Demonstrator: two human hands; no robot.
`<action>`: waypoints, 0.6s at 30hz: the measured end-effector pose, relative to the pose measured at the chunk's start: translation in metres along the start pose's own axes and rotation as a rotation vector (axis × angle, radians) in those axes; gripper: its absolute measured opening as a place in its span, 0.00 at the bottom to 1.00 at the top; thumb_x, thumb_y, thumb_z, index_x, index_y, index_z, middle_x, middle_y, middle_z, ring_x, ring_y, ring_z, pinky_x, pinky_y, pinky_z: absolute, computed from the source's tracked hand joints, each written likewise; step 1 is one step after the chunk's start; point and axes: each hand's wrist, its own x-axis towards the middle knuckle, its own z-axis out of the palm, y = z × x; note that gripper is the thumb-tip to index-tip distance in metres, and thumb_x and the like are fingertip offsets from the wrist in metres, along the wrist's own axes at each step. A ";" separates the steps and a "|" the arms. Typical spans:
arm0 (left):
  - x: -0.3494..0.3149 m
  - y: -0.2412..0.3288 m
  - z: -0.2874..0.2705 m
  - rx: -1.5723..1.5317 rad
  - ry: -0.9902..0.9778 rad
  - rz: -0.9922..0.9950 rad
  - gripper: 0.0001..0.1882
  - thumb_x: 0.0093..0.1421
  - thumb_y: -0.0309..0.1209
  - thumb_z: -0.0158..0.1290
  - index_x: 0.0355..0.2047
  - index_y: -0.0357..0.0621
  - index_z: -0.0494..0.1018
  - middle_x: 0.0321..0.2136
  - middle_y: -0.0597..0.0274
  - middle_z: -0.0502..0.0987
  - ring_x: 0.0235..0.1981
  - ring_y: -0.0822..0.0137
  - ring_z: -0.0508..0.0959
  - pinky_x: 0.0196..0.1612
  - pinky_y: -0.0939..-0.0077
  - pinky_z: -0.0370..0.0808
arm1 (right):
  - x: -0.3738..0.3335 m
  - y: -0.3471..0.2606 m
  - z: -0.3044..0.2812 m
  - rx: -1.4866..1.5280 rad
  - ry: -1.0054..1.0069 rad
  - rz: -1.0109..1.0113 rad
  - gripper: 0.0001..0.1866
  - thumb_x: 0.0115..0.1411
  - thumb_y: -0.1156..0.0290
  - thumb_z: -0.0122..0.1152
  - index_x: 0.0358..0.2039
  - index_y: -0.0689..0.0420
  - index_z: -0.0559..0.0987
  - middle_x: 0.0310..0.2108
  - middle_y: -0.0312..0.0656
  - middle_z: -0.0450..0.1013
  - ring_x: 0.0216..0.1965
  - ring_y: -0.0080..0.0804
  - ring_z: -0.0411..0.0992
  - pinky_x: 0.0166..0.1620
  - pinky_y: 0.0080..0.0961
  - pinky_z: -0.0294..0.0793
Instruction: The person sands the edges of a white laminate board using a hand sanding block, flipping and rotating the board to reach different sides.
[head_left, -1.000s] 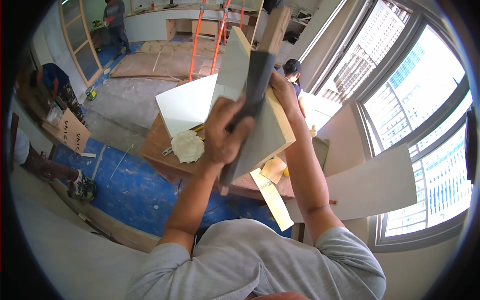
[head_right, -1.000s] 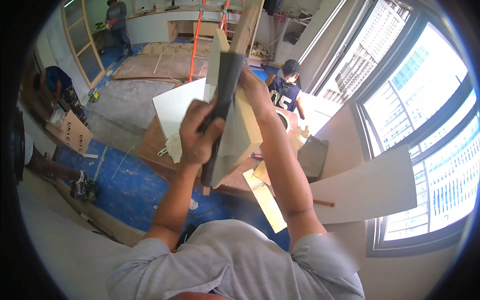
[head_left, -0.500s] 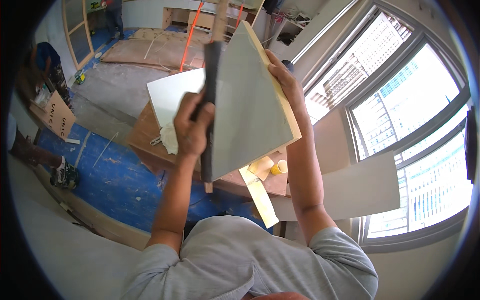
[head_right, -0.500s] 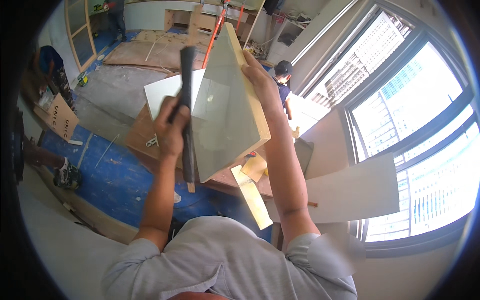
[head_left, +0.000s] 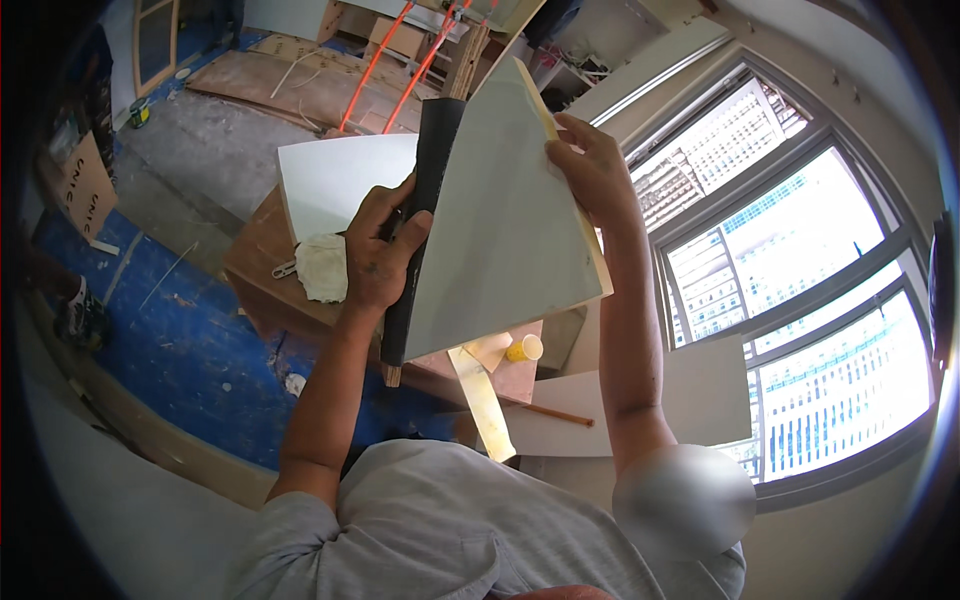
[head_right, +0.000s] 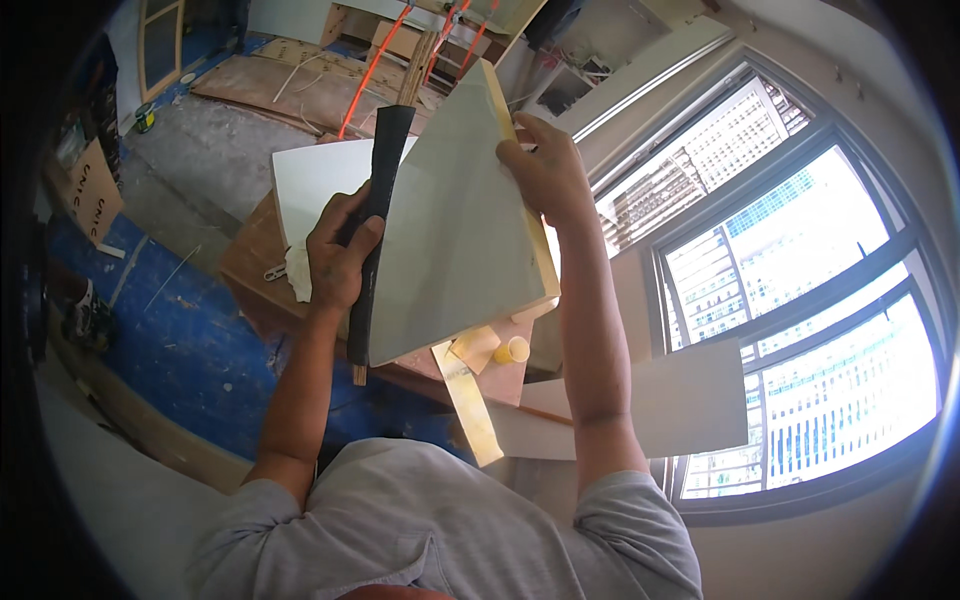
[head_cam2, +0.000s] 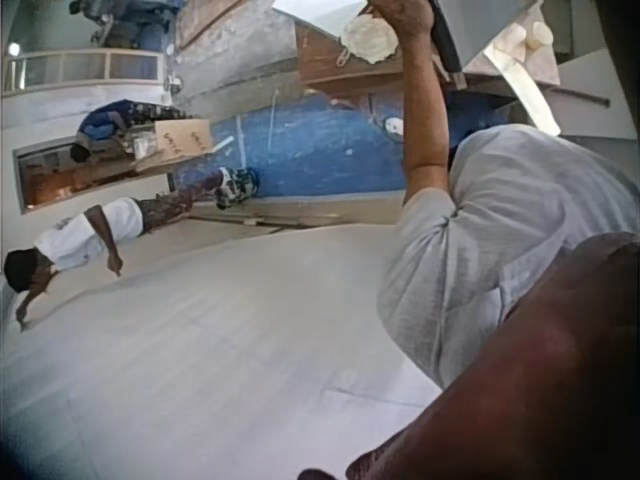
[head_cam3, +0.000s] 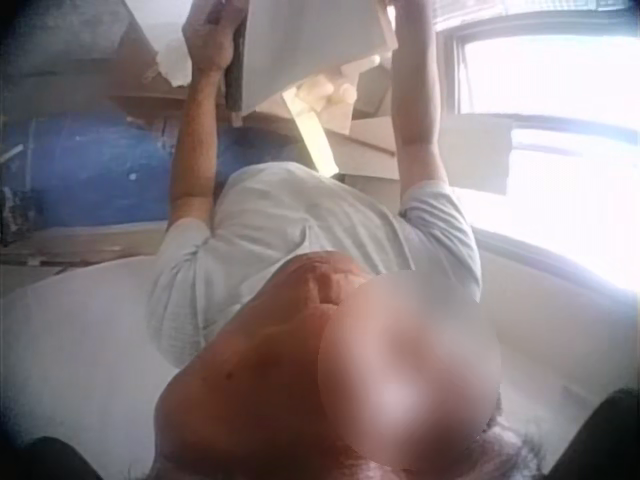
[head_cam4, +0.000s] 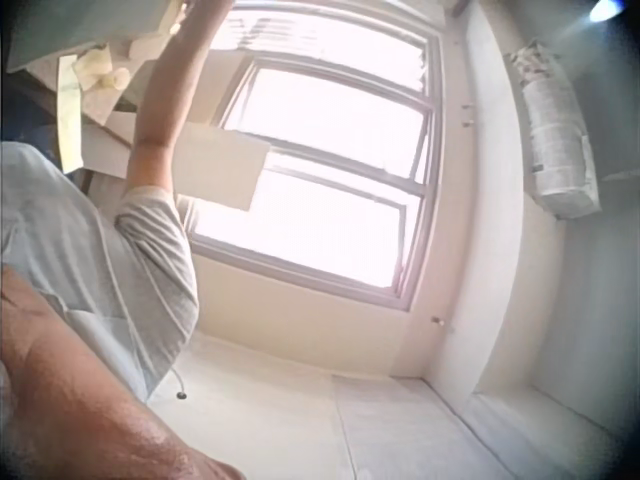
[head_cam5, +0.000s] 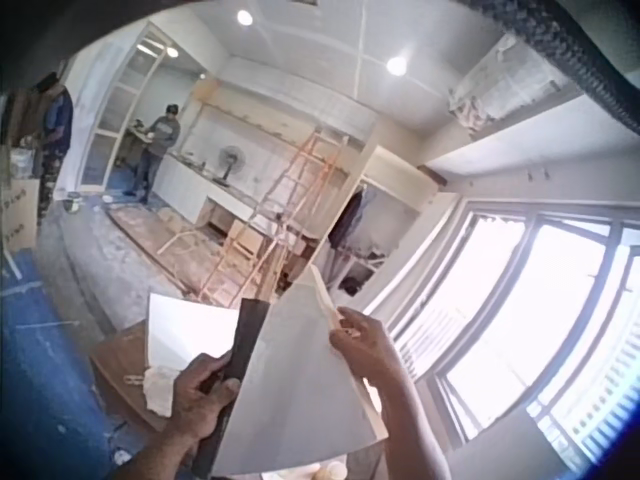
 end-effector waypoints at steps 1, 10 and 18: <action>0.001 0.001 -0.001 0.004 -0.004 -0.004 0.26 0.66 0.35 0.62 0.62 0.35 0.74 0.37 0.69 0.73 0.38 0.77 0.72 0.44 0.81 0.70 | 0.007 0.005 0.001 -0.015 0.003 -0.001 0.32 0.60 0.66 0.61 0.63 0.68 0.74 0.53 0.55 0.78 0.49 0.39 0.79 0.54 0.31 0.77; 0.006 0.001 0.000 0.024 -0.018 -0.016 0.25 0.66 0.31 0.61 0.61 0.35 0.74 0.37 0.68 0.73 0.37 0.77 0.72 0.44 0.81 0.70 | 0.053 0.020 0.018 0.171 0.004 0.136 0.22 0.65 0.58 0.59 0.49 0.64 0.84 0.38 0.47 0.81 0.38 0.33 0.77 0.44 0.32 0.76; 0.051 -0.003 0.032 0.017 -0.005 0.180 0.24 0.61 0.29 0.64 0.56 0.31 0.77 0.34 0.59 0.76 0.36 0.68 0.75 0.43 0.74 0.72 | 0.047 0.023 0.029 0.702 -0.024 0.435 0.22 0.73 0.57 0.54 0.51 0.62 0.83 0.40 0.45 0.81 0.39 0.30 0.79 0.44 0.28 0.78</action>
